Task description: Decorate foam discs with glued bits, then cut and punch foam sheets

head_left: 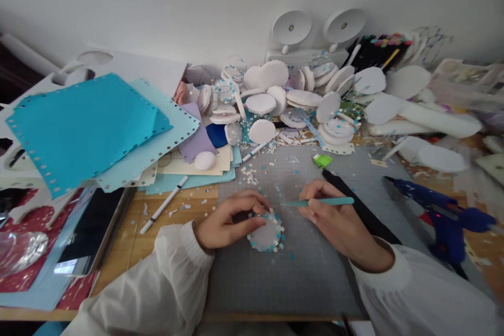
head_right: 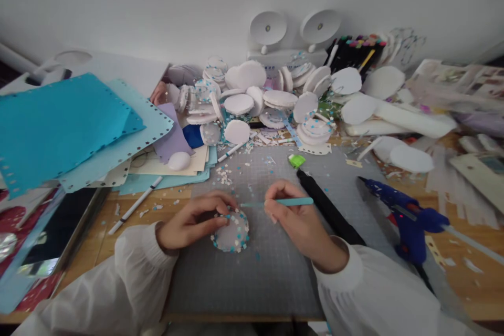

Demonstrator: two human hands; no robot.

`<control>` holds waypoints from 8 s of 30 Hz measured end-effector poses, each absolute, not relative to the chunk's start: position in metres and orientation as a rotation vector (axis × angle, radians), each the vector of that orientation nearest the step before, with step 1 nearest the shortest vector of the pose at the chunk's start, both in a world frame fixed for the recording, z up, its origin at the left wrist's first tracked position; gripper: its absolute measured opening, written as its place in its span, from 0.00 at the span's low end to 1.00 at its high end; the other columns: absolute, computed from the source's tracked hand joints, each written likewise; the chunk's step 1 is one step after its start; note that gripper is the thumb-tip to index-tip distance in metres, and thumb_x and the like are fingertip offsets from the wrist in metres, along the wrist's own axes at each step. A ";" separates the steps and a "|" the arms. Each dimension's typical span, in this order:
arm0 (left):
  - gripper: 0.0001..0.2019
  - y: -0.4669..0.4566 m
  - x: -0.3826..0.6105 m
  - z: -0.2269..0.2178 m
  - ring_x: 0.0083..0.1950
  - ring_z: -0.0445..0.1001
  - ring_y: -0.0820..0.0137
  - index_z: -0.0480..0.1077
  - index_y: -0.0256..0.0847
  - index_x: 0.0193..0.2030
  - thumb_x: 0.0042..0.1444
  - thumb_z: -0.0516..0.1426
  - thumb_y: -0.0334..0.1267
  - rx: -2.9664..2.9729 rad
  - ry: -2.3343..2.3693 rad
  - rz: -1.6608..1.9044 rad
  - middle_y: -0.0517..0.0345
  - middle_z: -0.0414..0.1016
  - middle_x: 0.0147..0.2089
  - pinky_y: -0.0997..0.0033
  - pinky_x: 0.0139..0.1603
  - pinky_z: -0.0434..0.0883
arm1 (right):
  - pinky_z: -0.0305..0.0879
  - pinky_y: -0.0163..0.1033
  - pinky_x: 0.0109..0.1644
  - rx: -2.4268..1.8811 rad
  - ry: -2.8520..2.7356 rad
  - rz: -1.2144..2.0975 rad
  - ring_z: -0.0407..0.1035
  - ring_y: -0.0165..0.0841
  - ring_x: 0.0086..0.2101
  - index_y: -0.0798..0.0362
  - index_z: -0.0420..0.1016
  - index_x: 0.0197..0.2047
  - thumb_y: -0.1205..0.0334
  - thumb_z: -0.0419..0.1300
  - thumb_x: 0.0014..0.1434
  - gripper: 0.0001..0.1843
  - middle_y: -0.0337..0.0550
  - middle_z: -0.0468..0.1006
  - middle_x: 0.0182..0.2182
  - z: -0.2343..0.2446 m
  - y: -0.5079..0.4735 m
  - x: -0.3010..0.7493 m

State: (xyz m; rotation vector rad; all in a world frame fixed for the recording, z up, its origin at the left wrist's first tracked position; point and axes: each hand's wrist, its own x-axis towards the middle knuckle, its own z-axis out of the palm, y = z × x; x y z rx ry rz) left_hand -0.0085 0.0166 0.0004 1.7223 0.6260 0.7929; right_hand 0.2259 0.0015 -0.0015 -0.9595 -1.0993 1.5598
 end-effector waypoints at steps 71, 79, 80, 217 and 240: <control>0.08 0.017 -0.015 -0.005 0.46 0.71 0.63 0.76 0.38 0.42 0.61 0.56 0.36 1.687 0.611 0.916 0.48 0.78 0.40 0.60 0.52 0.64 | 0.56 0.33 0.26 -1.367 -1.727 1.511 0.60 0.27 0.23 0.53 0.74 0.31 0.55 0.61 0.55 0.09 0.37 0.70 0.23 0.006 0.003 0.220; 0.07 0.015 -0.009 -0.007 0.39 0.69 0.71 0.71 0.39 0.43 0.60 0.58 0.37 1.351 0.793 1.006 0.55 0.70 0.38 0.74 0.40 0.67 | 0.54 0.33 0.21 -1.375 -1.540 1.502 0.58 0.25 0.19 0.53 0.74 0.31 0.50 0.63 0.54 0.14 0.35 0.68 0.19 0.013 0.003 0.223; 0.06 0.016 -0.009 -0.006 0.39 0.69 0.70 0.72 0.38 0.40 0.60 0.59 0.38 1.407 0.801 1.003 0.55 0.70 0.37 0.73 0.40 0.67 | 0.54 0.33 0.21 -1.375 -1.534 1.499 0.58 0.25 0.19 0.53 0.74 0.31 0.50 0.63 0.54 0.14 0.35 0.68 0.19 0.013 0.003 0.222; 0.12 0.014 -0.011 -0.011 0.30 0.65 0.74 0.77 0.38 0.27 0.50 0.66 0.45 1.047 0.868 0.981 0.59 0.70 0.27 0.73 0.34 0.61 | 0.62 0.34 0.29 -1.216 -1.563 1.239 0.66 0.29 0.28 0.51 0.76 0.30 0.60 0.65 0.54 0.04 0.38 0.74 0.27 0.003 -0.004 0.218; 0.12 0.013 -0.015 0.004 0.29 0.65 0.73 0.75 0.36 0.26 0.51 0.64 0.44 0.966 0.888 0.889 0.58 0.70 0.25 0.73 0.34 0.62 | 0.40 0.30 0.19 -1.020 -0.899 1.588 0.49 0.20 0.17 0.53 0.70 0.31 0.52 0.62 0.58 0.13 0.32 0.62 0.21 0.009 0.006 0.230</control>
